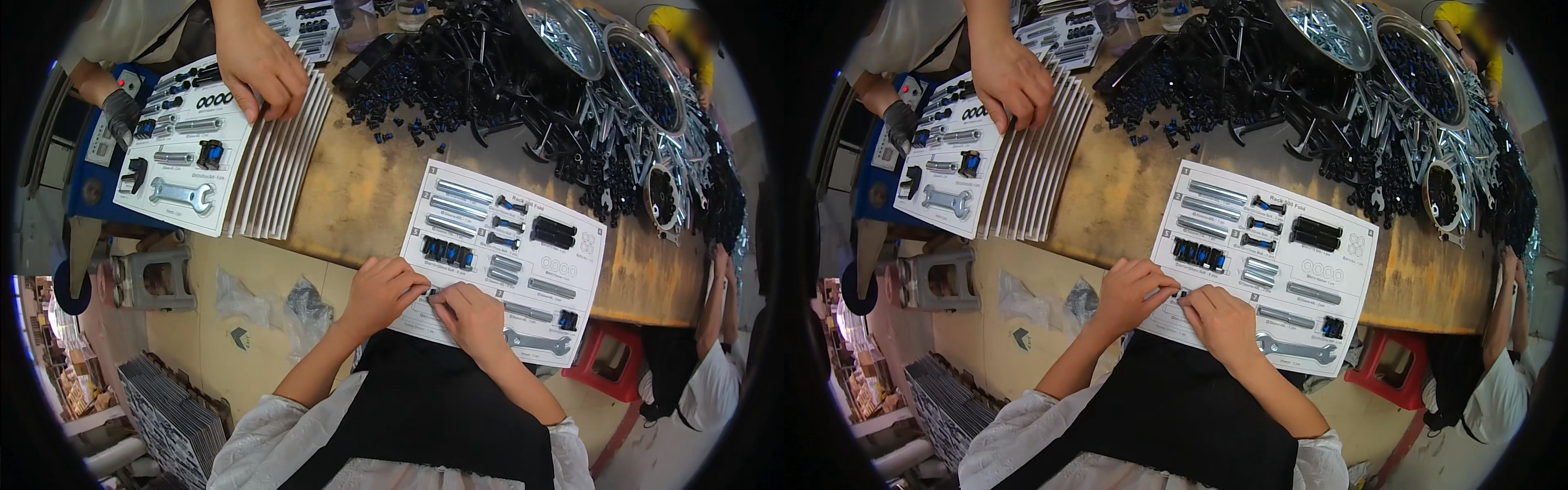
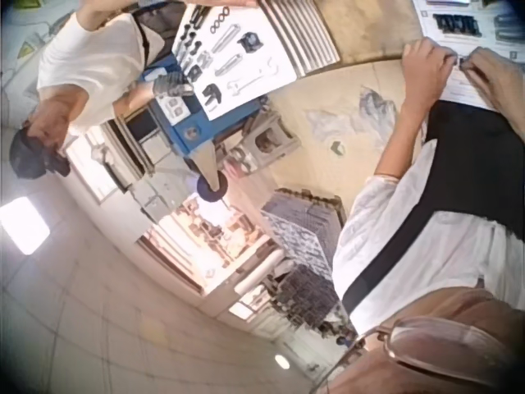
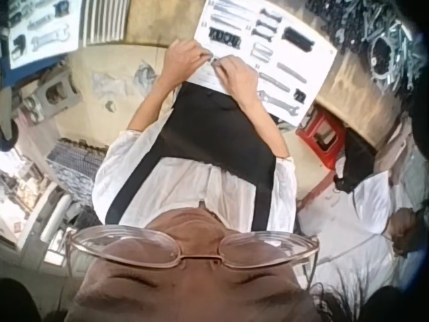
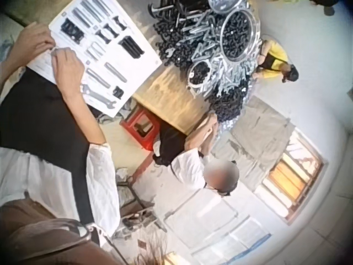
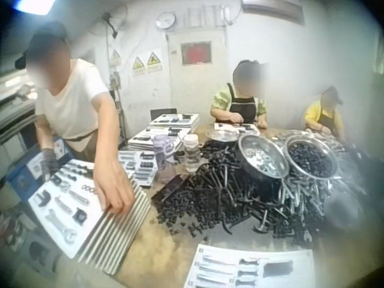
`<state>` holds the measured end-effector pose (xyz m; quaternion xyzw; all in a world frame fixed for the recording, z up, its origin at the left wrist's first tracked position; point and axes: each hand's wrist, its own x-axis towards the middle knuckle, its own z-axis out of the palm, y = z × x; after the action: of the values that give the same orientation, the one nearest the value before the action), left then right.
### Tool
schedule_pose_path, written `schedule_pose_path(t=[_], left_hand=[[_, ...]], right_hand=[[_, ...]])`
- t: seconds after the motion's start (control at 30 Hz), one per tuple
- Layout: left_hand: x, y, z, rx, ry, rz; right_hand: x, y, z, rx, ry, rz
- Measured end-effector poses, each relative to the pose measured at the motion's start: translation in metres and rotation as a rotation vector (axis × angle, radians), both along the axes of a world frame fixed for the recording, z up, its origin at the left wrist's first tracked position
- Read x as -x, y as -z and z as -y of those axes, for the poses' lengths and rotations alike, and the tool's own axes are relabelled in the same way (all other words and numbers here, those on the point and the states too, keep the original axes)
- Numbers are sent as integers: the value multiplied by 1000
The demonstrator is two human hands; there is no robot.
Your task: The person assembles tool kits by picking various hardware items from piles on a table and placing them into designated slots on a cardboard backing. They handle bolts, nuts, washers, and small tools, arranging them according to a printed layout. Completed kits are stacked to the side.
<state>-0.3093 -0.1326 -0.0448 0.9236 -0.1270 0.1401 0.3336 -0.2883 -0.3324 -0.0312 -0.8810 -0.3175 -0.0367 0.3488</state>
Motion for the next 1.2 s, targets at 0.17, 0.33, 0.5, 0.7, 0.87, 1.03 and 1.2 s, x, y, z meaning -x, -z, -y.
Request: schedule_pose_path(t=[0.17, 0.33, 0.5, 0.7, 0.87, 1.03, 1.2], left_hand=[[4, 6, 3, 11, -1, -48], [-1, -11, -4, 170, -6, -357], [-70, -1, -49, 341, -436, -270], [-194, 25, -97, 190, -594, -130], [-190, 22, -93, 89, -649, -93], [-131, 7, -101, 374, -474, -192], [-47, -36, -27, 450, -37, -418]], right_hand=[[0, 2, 0, 26, 13, -24], [-6, -16, 0, -102, 67, -247], [-77, -45, -19, -86, 143, -149], [-198, 2, -78, 129, 230, 14], [-213, 19, -80, 37, 190, 14], [-127, -61, -30, -444, 121, -271], [-19, -38, 17, -152, 131, -213]])
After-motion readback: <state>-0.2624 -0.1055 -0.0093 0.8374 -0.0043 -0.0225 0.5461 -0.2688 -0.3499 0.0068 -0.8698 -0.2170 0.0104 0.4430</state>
